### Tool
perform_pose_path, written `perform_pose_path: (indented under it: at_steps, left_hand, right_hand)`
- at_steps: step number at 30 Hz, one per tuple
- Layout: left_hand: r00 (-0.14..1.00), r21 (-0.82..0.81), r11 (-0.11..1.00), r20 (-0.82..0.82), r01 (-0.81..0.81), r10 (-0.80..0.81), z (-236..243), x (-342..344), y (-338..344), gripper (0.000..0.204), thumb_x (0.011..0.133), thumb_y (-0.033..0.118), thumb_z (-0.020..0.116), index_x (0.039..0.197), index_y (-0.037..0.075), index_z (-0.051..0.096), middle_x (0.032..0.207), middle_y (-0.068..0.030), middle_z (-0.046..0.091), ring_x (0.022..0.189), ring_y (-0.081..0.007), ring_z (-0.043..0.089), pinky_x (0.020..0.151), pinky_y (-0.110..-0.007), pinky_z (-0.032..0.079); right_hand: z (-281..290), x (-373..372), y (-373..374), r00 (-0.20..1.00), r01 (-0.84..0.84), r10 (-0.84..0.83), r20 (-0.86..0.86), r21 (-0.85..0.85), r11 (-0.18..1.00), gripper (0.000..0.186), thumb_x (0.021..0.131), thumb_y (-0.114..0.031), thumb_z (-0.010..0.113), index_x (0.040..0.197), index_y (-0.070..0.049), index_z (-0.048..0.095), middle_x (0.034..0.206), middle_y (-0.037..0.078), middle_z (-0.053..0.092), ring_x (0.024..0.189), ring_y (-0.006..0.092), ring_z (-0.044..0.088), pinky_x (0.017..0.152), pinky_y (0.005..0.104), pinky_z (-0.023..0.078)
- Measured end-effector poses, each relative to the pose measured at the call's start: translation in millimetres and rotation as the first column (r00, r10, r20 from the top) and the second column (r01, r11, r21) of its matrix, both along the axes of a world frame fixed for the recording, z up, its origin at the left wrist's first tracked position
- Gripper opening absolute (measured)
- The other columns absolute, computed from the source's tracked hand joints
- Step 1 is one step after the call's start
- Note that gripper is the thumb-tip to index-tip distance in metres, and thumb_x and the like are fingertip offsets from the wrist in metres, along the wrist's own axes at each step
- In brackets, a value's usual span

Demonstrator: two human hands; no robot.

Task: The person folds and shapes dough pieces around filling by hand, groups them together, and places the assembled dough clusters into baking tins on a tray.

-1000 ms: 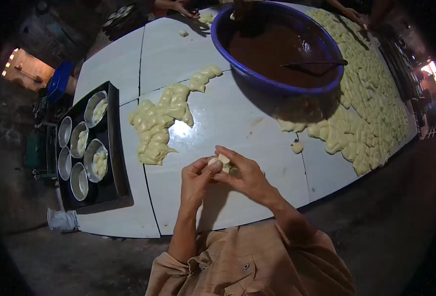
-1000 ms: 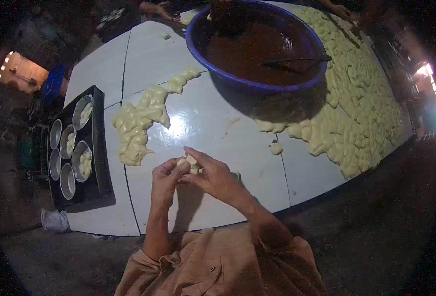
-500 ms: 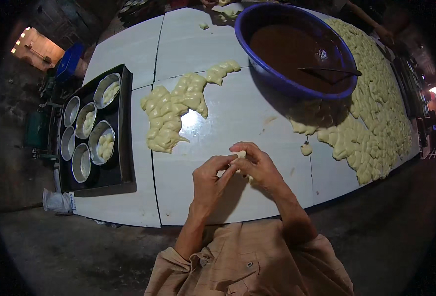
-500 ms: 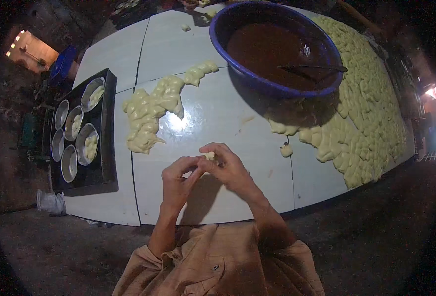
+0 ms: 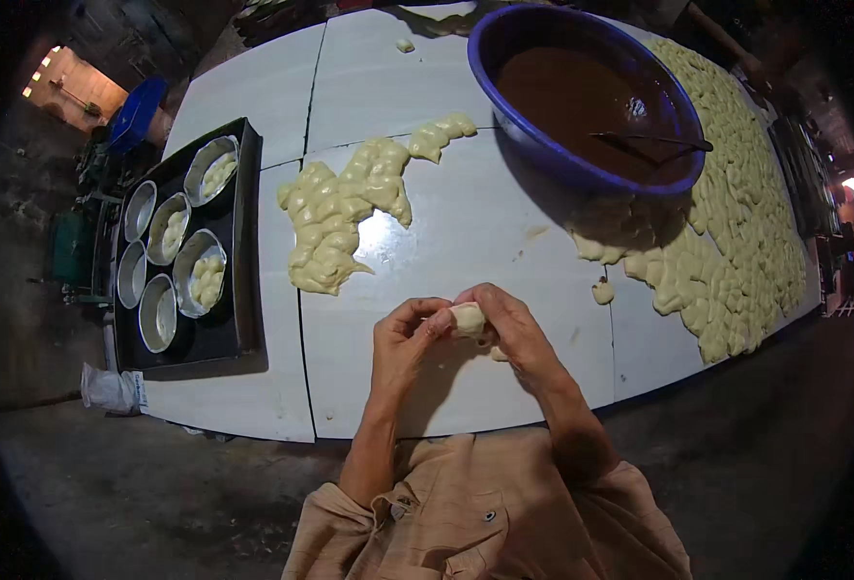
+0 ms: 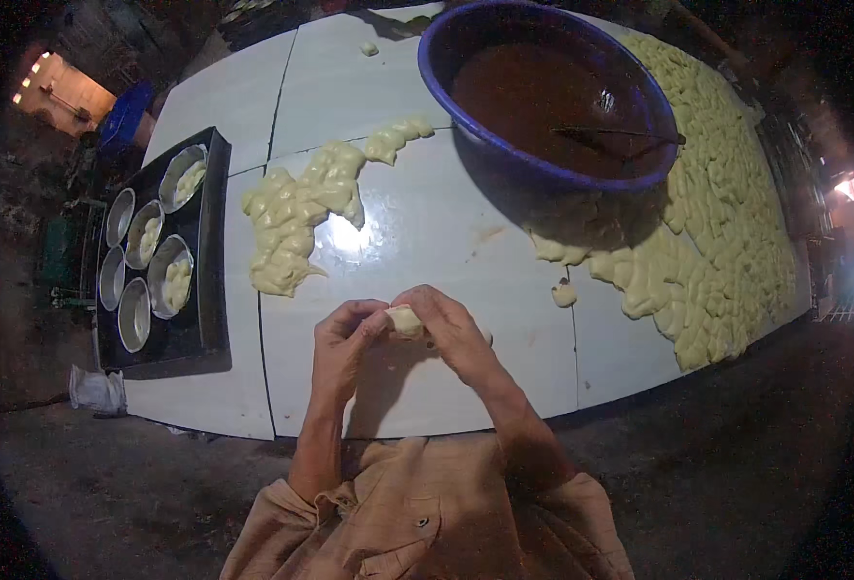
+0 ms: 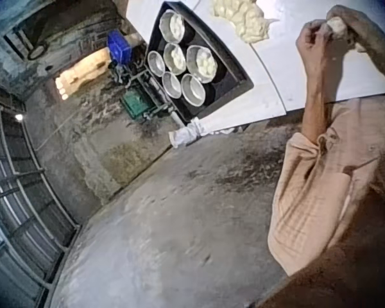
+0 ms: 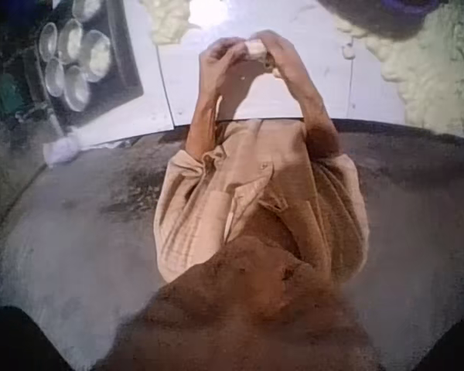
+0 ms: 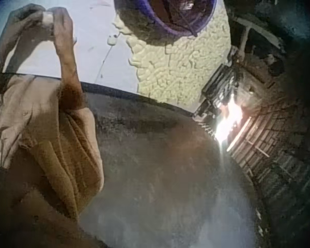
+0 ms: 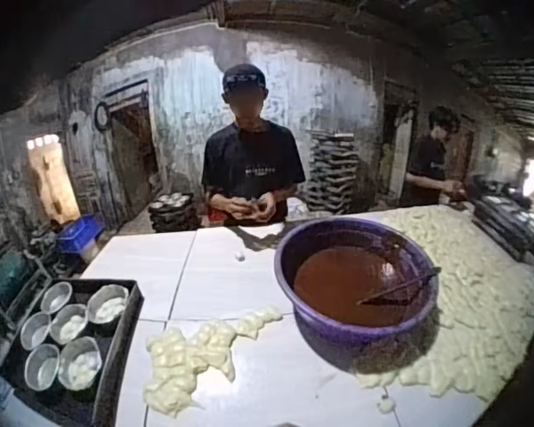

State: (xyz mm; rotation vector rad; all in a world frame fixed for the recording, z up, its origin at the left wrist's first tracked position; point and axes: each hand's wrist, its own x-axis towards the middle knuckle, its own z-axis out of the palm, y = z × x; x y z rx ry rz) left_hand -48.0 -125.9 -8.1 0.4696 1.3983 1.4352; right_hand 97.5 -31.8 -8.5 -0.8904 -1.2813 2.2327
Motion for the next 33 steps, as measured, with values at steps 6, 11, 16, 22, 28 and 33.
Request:
perform_pose_path:
  at_steps: [6,11,16,22,28,33]
  left_hand:
    - [0.992,0.014,0.994,-0.056,0.112,-0.111,1.6,-7.5,0.0,0.025,0.086,0.008,0.074,0.108,-0.002,0.067,0.084,-0.0053,0.071,0.077,-0.0075,0.065,0.065,-0.019,0.049]
    - [0.967,-0.098,0.985,-0.197,0.142,-0.159,2.5,-21.2,-7.7,0.014,0.086,0.007,0.073,0.096,-0.002,0.070,0.089,-0.0055,0.070,0.080,-0.0094,0.064,0.073,-0.023,0.051]
    - [0.785,0.080,0.967,-0.569,-0.243,0.245,-17.8,-78.6,-14.4,0.024,0.088,0.011,0.071,0.108,-0.002,0.071,0.095,-0.0093,0.070,0.082,-0.0159,0.065,0.075,-0.028,0.052]
    - [-0.075,-0.111,0.968,-0.989,-0.223,-0.131,-57.3,-118.4,-12.6,0.035,0.092,0.021,0.065,0.126,0.015,0.065,0.140,-0.0246,0.046,0.129,-0.0398,0.043,0.103,-0.057,0.036]
    - [0.051,-0.073,0.978,-0.997,-0.196,-0.064,-21.1,-65.8,-18.9,0.062,0.092,0.025,0.064,0.145,0.002,0.041,0.147,-0.0308,0.034,0.136,-0.0462,0.033,0.110,-0.057,0.028]
    - [0.952,0.049,0.974,-0.229,0.220,-0.204,0.3,4.5,30.7,0.044,0.083,0.015,0.077,0.120,-0.004,0.064,0.111,-0.0125,0.067,0.102,-0.0155,0.062,0.084,-0.027,0.052]
  right_hand:
    - [4.2,-3.2,-0.4,0.999,-0.041,0.041,0.035,-0.004,0.999,0.020,0.097,-0.020,0.062,0.106,-0.003,0.059,0.093,0.002,0.063,0.083,0.0082,0.060,0.072,0.0214,0.049]
    - [7.9,9.8,1.0,0.989,-0.084,0.084,0.124,-0.006,0.996,0.015,0.092,-0.018,0.067,0.097,-0.004,0.064,0.085,0.002,0.064,0.075,0.0077,0.060,0.065,0.0222,0.049]
    - [24.9,28.2,7.4,0.987,0.148,-0.154,-0.035,-0.138,0.979,0.023,0.091,-0.016,0.065,0.111,-0.004,0.059,0.092,0.004,0.063,0.082,0.0105,0.060,0.067,0.0243,0.052]
    - [11.5,17.6,11.8,0.970,0.236,-0.240,0.038,0.078,0.969,0.026,0.092,-0.007,0.063,0.117,-0.003,0.057,0.104,0.005,0.063,0.091,0.0103,0.060,0.079,0.0243,0.051]
    - [-2.5,20.3,9.8,0.926,0.352,-0.372,0.071,0.198,0.915,0.017,0.090,-0.008,0.069,0.105,-0.005,0.063,0.096,0.001,0.063,0.083,0.0061,0.058,0.066,0.0188,0.050]
    - [4.1,7.0,10.1,0.927,0.368,-0.367,-0.076,-0.003,0.930,0.017,0.089,-0.006,0.069,0.104,-0.003,0.062,0.090,0.005,0.065,0.075,0.0099,0.062,0.065,0.0229,0.056]
